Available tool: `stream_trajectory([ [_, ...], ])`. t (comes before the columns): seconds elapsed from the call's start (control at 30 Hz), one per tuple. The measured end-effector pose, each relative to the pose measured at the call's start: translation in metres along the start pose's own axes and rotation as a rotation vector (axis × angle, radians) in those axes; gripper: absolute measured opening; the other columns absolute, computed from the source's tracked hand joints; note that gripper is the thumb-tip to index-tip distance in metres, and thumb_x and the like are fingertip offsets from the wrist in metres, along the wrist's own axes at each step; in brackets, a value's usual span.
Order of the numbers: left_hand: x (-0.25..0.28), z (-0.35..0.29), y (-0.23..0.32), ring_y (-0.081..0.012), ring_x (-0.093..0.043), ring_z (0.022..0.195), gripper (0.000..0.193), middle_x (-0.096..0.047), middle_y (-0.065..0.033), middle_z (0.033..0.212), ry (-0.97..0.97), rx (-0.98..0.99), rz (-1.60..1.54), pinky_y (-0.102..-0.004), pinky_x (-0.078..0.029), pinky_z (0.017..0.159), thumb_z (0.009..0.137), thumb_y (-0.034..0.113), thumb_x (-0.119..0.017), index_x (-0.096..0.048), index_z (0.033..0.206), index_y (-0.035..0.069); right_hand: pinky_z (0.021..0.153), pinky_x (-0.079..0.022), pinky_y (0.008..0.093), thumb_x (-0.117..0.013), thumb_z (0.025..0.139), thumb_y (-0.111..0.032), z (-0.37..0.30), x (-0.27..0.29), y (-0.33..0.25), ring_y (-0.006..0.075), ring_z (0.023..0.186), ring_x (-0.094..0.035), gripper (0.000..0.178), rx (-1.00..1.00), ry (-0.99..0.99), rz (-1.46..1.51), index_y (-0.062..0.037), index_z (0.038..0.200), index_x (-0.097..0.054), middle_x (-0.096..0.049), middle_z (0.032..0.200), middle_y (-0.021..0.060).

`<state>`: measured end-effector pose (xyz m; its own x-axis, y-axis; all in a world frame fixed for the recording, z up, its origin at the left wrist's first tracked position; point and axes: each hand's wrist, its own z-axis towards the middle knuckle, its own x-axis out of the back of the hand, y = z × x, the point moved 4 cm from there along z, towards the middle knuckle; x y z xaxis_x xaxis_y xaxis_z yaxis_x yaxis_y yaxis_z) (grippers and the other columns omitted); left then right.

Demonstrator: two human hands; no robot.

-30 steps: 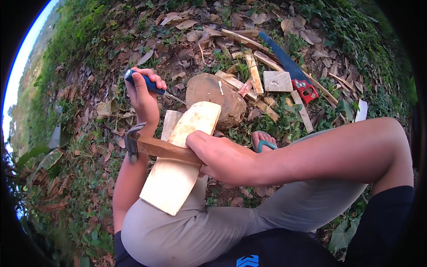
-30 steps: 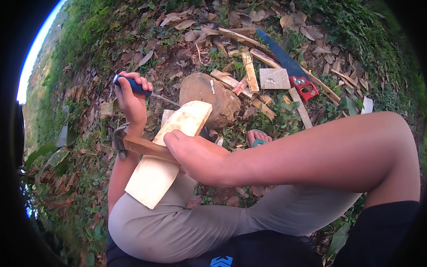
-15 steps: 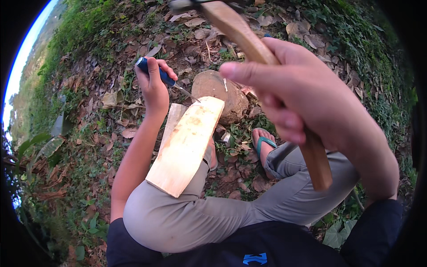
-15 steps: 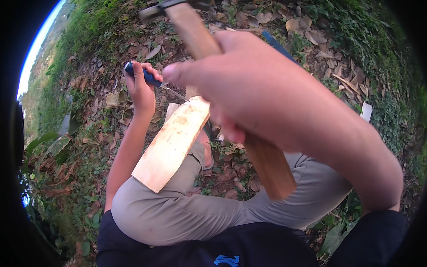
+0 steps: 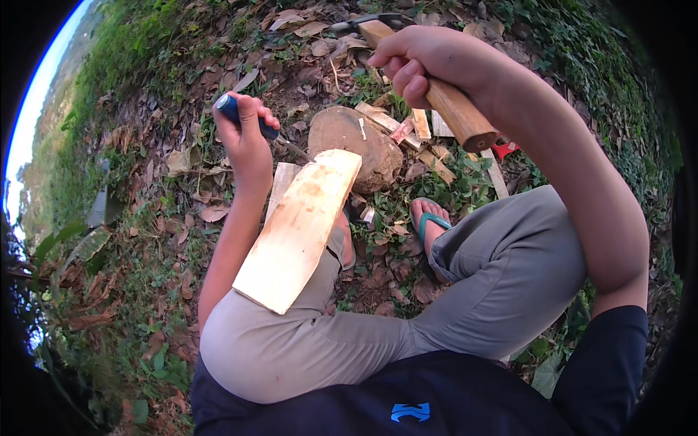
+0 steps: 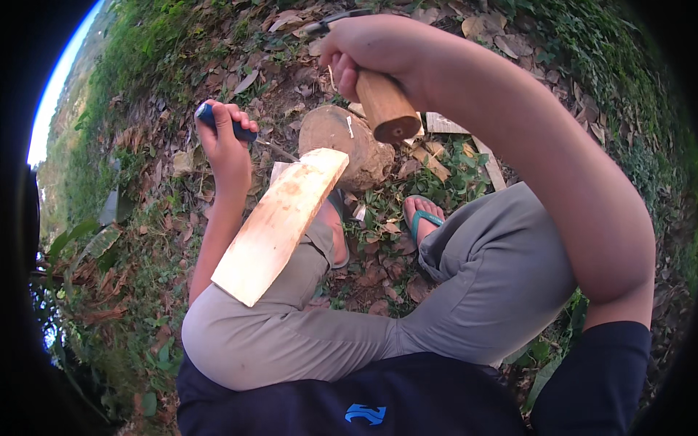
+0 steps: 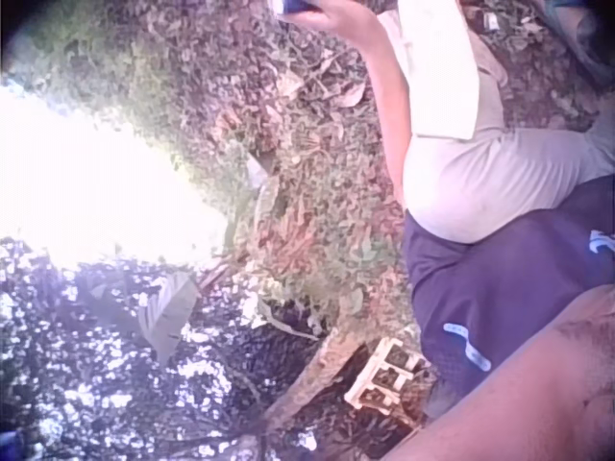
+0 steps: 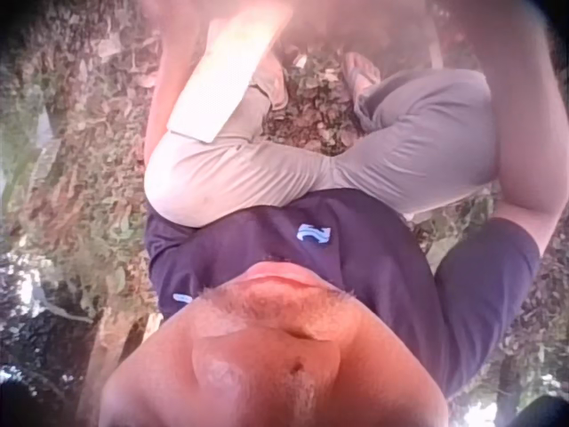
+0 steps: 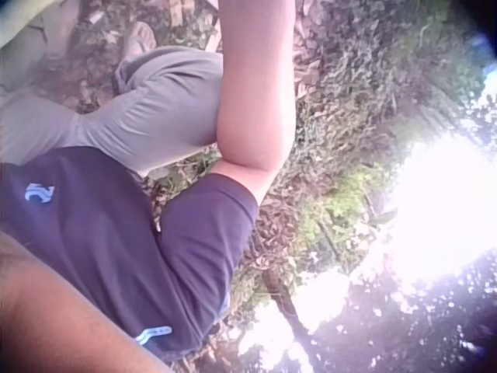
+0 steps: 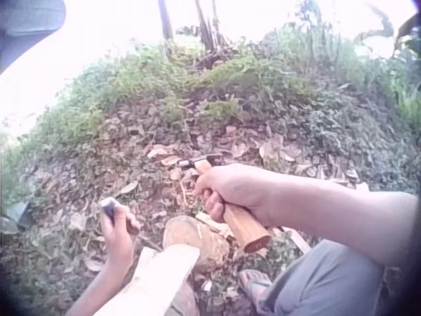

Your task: The person carves a groove into a piece of wood by tapping a chisel with a hammer and then clears out wood shavings by hand.

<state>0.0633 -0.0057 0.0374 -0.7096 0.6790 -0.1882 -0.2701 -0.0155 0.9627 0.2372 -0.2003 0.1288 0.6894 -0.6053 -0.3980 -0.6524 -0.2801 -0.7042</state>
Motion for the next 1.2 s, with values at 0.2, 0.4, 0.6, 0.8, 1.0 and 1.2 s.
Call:
stream_trajectory([
  [0.2,-0.004,0.001,0.008,-0.0123,-0.050,0.073,0.025,-0.049,-0.0031,0.088,-0.002,0.015,0.008,-0.0300,-0.048,0.067,0.104,0.032,-0.053,-0.041,0.112,0.011,0.043,-0.038,0.0186,-0.061,0.091,-0.016,-0.017,-0.022,-0.006,0.0031,0.047,-0.043,0.021,0.076,0.023,-0.318,-0.0060,0.075,-0.051,-0.046,0.060,-0.0029],
  [0.4,-0.007,-0.001,-0.002,-0.0123,-0.050,0.073,0.027,-0.048,-0.0028,0.087,-0.022,0.034,0.015,-0.0298,-0.048,0.066,0.104,0.033,-0.053,-0.040,0.113,0.012,0.043,-0.038,0.0209,-0.063,0.089,-0.021,-0.017,-0.021,-0.005,0.0039,0.047,-0.047,0.024,0.159,0.025,-0.426,-0.0053,0.073,-0.055,-0.049,0.058,-0.0029],
  [0.6,-0.006,0.001,-0.002,-0.0126,-0.050,0.073,0.026,-0.049,-0.0024,0.086,-0.072,0.093,-0.030,-0.0304,-0.049,0.068,0.104,0.033,-0.054,-0.042,0.112,0.012,0.045,-0.039,0.0234,-0.063,0.091,-0.023,-0.015,-0.025,-0.005,0.0074,0.046,-0.048,0.024,0.170,0.041,-0.467,-0.0034,0.078,-0.058,-0.050,0.058,-0.0011],
  [0.8,0.010,0.006,0.002,-0.0127,-0.059,0.082,0.039,-0.057,-0.0038,0.090,-0.004,0.135,0.146,-0.0294,-0.052,0.076,0.099,0.041,-0.061,-0.052,0.112,0.005,0.046,-0.041,0.0259,-0.064,0.093,-0.025,-0.009,-0.021,-0.006,0.0108,0.046,-0.050,0.026,0.166,0.077,-0.482,-0.0015,0.083,-0.060,-0.052,0.058,0.0007],
  [1.0,0.014,0.006,0.000,-0.0146,-0.061,0.081,0.045,-0.057,-0.0032,0.085,-0.133,0.042,0.155,-0.0347,-0.056,0.076,0.097,0.044,-0.062,-0.048,0.116,0.006,0.048,-0.042,0.0292,-0.066,0.092,-0.025,-0.005,-0.018,-0.008,0.0134,0.049,-0.051,0.026,0.148,0.072,-0.405,-0.0001,0.087,-0.062,-0.053,0.062,0.0038],
  [1.2,0.019,0.005,0.000,-0.0131,-0.060,0.081,0.044,-0.055,-0.0019,0.087,-0.005,0.078,0.163,-0.0350,-0.054,0.077,0.095,0.043,-0.065,-0.047,0.112,0.007,0.051,-0.044,0.0330,-0.069,0.090,-0.026,-0.004,-0.014,-0.010,0.0156,0.054,-0.052,0.028,0.119,0.039,-0.294,0.0012,0.092,-0.063,-0.055,0.068,0.0076],
])
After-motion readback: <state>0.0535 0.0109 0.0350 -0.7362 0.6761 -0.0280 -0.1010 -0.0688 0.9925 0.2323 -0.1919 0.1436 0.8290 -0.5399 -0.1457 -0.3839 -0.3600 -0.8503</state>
